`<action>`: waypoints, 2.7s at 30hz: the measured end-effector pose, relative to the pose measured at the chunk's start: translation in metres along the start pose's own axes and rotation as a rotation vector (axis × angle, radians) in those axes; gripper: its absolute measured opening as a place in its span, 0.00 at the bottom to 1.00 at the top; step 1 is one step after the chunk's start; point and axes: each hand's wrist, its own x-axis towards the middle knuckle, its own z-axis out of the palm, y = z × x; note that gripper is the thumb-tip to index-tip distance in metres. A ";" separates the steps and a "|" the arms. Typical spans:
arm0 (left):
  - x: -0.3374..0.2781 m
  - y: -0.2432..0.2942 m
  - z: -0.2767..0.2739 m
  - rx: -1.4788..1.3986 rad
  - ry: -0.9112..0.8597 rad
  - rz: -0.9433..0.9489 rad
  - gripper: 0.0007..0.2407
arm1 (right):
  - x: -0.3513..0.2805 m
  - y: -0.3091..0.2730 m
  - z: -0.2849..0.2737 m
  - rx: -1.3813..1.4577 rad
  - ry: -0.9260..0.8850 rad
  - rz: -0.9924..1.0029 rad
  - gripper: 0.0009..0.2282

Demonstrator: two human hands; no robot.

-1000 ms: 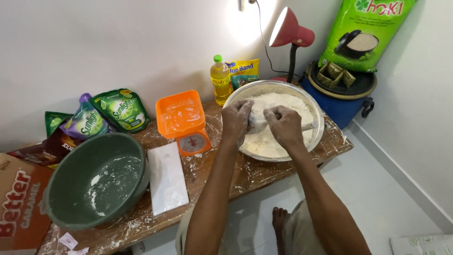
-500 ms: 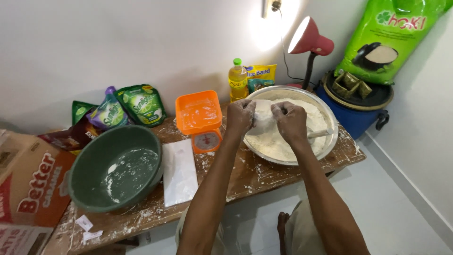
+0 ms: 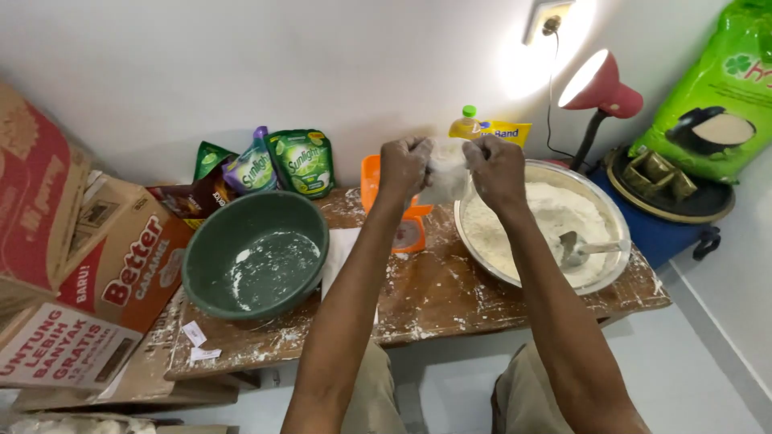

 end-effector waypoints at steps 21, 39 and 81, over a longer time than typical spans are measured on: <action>0.051 -0.060 -0.076 0.215 0.112 -0.203 0.13 | 0.027 0.032 0.122 -0.068 -0.246 0.124 0.08; 0.027 -0.027 -0.080 0.373 0.120 -0.181 0.25 | 0.022 0.026 0.107 -0.042 -0.404 0.270 0.35; -0.090 -0.042 -0.135 0.052 0.323 -0.078 0.19 | -0.106 -0.024 0.001 0.160 -0.120 0.166 0.25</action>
